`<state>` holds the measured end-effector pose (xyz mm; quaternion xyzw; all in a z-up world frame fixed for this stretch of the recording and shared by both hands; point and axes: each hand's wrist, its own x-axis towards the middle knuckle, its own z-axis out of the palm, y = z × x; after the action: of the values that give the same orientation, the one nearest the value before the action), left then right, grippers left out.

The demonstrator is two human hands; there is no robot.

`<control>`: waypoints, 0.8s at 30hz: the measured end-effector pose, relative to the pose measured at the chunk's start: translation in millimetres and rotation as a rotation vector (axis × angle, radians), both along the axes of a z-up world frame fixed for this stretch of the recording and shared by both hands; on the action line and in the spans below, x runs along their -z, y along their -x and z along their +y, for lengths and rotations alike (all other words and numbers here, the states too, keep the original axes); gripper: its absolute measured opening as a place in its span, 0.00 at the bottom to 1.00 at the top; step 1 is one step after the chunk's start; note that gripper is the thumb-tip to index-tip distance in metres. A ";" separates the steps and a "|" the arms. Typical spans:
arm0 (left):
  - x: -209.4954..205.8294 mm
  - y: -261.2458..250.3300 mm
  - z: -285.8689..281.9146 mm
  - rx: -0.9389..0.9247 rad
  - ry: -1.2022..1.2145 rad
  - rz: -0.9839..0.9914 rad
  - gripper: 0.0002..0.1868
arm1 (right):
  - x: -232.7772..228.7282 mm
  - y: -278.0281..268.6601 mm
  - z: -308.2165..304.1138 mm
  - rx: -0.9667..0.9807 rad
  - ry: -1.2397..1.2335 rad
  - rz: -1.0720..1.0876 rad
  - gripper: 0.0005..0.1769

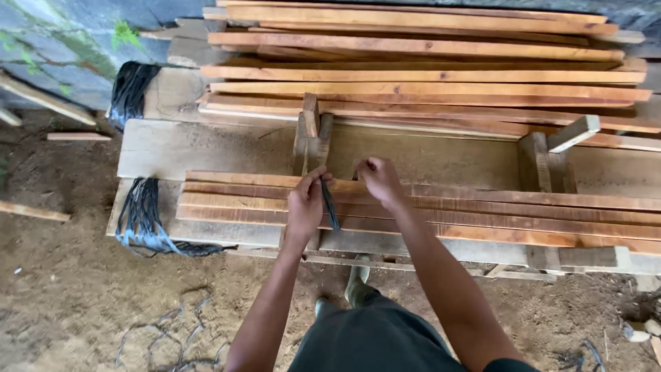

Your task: Bundling several thin wood planks together using plastic straps.

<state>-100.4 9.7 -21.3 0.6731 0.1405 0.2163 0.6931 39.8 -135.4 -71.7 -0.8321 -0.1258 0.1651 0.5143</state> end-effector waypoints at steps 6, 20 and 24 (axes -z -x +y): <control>-2.0 10.1 -10.1 -0.016 0.035 0.104 0.19 | 6.1 -17.8 17.4 0.061 -0.125 0.202 0.17; 40.3 5.7 -14.1 0.205 -0.801 0.625 0.14 | -77.6 -41.9 56.9 -0.046 -0.546 0.243 0.10; 31.8 -9.8 3.9 0.123 -0.655 0.418 0.11 | -37.3 -27.6 47.7 0.045 -0.331 0.265 0.17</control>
<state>-90.6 13.6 -53.1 0.8954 0.1614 0.0660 0.4097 67.3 -87.7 -34.4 -0.7099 -0.0640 0.2388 0.6595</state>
